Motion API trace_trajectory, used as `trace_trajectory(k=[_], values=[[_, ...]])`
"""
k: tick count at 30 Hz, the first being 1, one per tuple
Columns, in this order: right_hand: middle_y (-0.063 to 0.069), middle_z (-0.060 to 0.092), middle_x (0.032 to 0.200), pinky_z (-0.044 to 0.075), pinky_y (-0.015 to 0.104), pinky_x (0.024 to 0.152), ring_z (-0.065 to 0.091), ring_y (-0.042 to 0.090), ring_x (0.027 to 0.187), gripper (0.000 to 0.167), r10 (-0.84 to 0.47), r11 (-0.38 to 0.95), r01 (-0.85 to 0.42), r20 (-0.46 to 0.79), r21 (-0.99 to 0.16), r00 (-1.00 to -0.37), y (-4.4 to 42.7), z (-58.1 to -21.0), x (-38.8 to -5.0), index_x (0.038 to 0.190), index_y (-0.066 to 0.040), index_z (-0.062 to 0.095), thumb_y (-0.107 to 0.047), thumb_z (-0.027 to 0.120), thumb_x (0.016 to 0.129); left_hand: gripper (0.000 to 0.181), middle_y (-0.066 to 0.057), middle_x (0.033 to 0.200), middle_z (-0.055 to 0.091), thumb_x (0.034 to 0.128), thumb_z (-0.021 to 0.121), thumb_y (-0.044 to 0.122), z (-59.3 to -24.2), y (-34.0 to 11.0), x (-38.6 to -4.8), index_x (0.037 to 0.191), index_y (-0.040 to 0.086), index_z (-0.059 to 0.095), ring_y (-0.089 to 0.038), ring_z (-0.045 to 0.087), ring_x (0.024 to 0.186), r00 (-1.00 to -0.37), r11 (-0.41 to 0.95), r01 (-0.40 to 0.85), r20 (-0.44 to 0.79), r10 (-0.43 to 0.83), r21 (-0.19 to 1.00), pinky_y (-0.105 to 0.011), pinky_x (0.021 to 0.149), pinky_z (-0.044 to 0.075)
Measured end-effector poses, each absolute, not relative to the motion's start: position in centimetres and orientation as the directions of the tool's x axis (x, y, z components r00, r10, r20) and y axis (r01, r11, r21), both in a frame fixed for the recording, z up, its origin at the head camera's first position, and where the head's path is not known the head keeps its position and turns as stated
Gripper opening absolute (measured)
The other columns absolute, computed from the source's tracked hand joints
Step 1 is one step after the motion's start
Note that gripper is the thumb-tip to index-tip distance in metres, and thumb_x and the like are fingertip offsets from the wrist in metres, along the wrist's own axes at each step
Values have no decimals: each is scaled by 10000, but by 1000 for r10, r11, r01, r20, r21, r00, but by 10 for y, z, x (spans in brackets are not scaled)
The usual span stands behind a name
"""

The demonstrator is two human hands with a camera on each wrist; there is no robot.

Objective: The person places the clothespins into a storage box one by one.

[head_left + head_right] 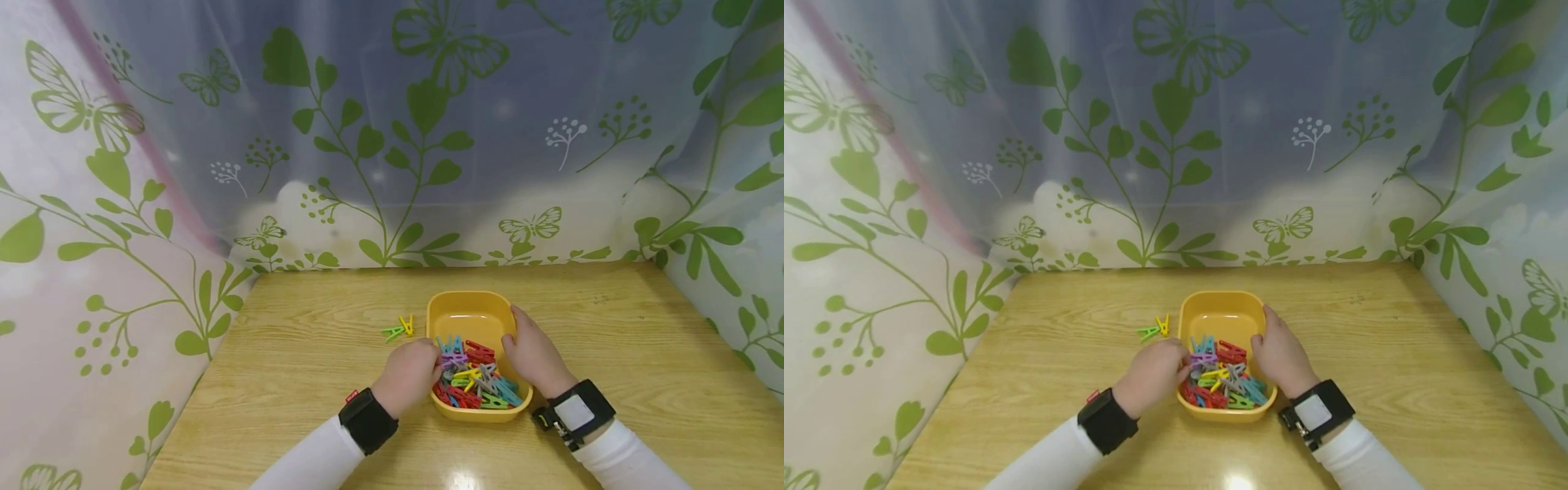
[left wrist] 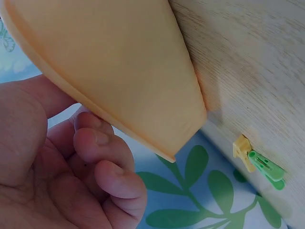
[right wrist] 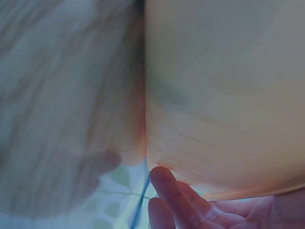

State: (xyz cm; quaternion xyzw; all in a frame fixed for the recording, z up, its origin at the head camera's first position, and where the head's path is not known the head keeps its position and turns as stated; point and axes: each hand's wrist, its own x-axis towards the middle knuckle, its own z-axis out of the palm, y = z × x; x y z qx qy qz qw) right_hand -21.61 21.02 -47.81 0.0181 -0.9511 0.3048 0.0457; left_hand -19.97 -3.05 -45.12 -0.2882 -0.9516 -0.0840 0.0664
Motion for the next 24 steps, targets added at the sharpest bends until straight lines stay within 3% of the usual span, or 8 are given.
trace_trajectory(k=[9,16,24], values=[[390,396,1524,454,618,1059,560,484,1288,618,-7,815,-61,95,-576,-995,210,-478,-217,1553,150,224,-127,452,1050,132,27,869,688,971,723,231,-445,-38,-200,910,123,769,-75,609,724,-841,821,538,190,507,191,-212,607,481],[399,378,1530,430,623,1077,514,514,1333,621,-12,811,-66,97,-582,-995,210,-476,-216,1550,159,217,-124,454,1051,113,-17,915,686,978,716,197,-440,-54,-209,919,100,713,-146,682,797,-872,842,479,240,426,247,-247,625,505],[394,379,1532,431,625,1074,516,514,1329,624,-11,807,-60,87,-587,-996,210,-476,-215,1554,150,215,-129,459,1051,124,-35,857,638,950,751,173,-449,-75,-227,888,94,678,-123,547,653,-895,865,426,263,360,265,-255,567,446]])
